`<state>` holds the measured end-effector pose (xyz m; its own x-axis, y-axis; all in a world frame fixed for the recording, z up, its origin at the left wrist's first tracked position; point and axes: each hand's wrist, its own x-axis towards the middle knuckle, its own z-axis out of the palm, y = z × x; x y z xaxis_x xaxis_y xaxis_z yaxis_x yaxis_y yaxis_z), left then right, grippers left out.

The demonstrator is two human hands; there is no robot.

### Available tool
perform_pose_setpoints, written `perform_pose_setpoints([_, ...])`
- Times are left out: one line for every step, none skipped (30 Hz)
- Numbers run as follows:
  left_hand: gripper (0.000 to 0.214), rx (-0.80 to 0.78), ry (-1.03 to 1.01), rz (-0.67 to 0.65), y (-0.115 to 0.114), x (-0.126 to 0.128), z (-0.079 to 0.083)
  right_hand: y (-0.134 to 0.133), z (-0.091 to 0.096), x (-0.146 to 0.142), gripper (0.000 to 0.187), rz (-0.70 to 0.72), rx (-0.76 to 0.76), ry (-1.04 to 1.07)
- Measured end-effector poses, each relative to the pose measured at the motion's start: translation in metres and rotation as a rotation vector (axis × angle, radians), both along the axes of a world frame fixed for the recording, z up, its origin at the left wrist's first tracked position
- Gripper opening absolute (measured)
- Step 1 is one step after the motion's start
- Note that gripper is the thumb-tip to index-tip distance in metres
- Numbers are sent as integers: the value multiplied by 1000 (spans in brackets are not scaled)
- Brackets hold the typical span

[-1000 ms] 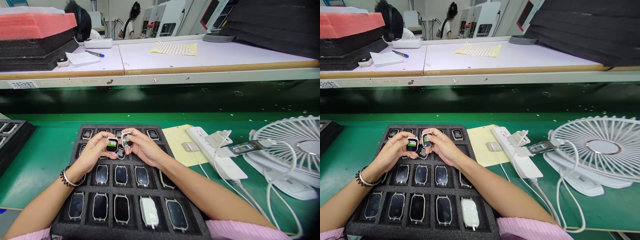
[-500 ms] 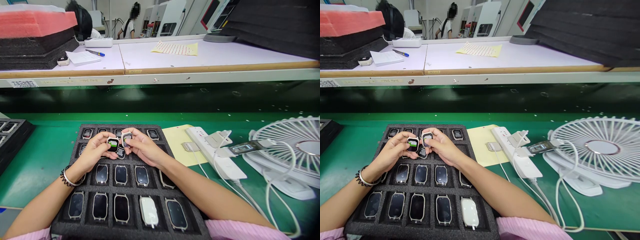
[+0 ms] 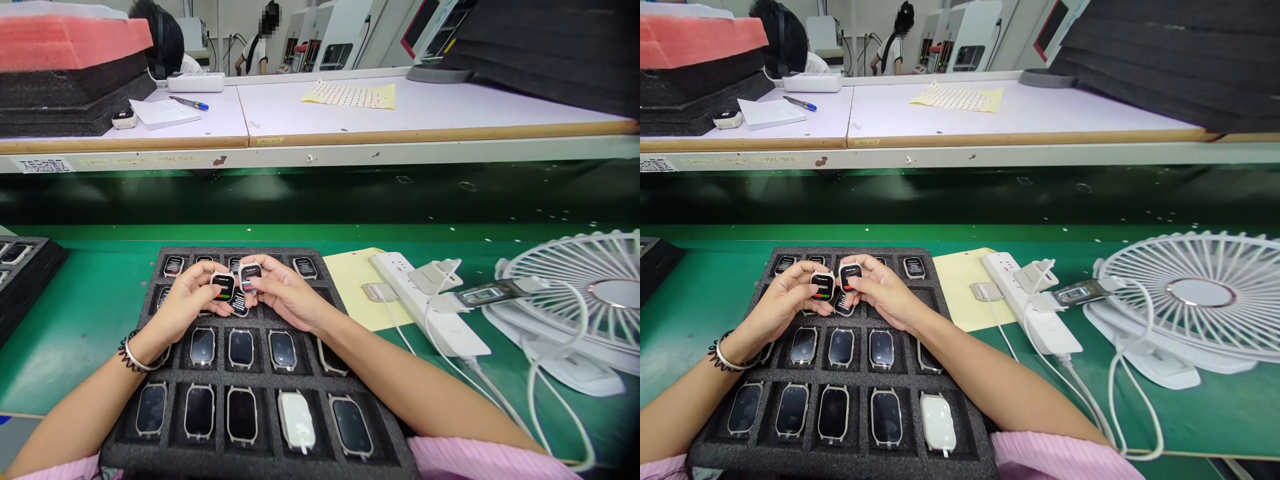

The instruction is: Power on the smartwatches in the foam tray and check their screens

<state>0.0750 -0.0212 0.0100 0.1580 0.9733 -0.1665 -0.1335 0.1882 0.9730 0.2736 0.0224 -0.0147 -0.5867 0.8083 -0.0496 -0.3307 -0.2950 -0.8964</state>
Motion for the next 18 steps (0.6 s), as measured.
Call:
perform_pose_setpoints([33,6,13,-1,0,0,0,0,-1,0,37,-2,7,-4])
perform_pose_setpoints([34,13,24,-1,0,1,0,0,-1,0,37,-5,15,-8])
perform_pose_setpoints([35,16,30,-1,0,1,0,0,-1,0,38,-7,19,-8])
perform_pose_setpoints([36,17,32,-1,0,1,0,0,-1,0,38,-8,20,-6])
perform_pose_setpoints([37,18,29,-1,0,1,0,0,-1,0,38,-9,17,-1])
perform_pose_setpoints([38,19,24,0,0,1,0,0,-1,0,38,-9,12,5])
perform_pose_setpoints([39,20,18,0,0,1,0,0,-1,0,39,-9,7,11])
perform_pose_setpoints([39,22,14,2,0,1,0,1,0,0,39,-9,1,13])
perform_pose_setpoints([40,23,13,3,0,1,0,1,0,0,40,-11,-2,14])
perform_pose_setpoints([41,27,15,4,1,1,-1,1,0,0,40,-16,-4,14])
perform_pose_setpoints([43,31,17,4,2,0,-2,1,0,0,40,-21,-5,15])
perform_pose_setpoints([45,37,21,4,3,0,-2,1,0,0,41,-27,-5,19])
perform_pose_setpoints([48,44,23,1,3,0,-1,2,0,-1,42,-31,-5,26])
perform_pose_setpoints([52,54,22,0,2,0,1,2,0,-1,44,-31,-4,35])
perform_pose_setpoints([55,66,21,-4,1,0,5,2,-1,-1,47,-27,-3,45])
perform_pose_setpoints([57,85,17,-15,-3,0,10,2,-1,-2,51,-20,0,56])
perform_pose_setpoints([58,104,7,-43,-8,1,18,2,-1,-2,54,-10,5,65])
perform_pose_setpoints([58,113,-12,-96,-16,2,28,3,-1,-3,57,-2,14,69])
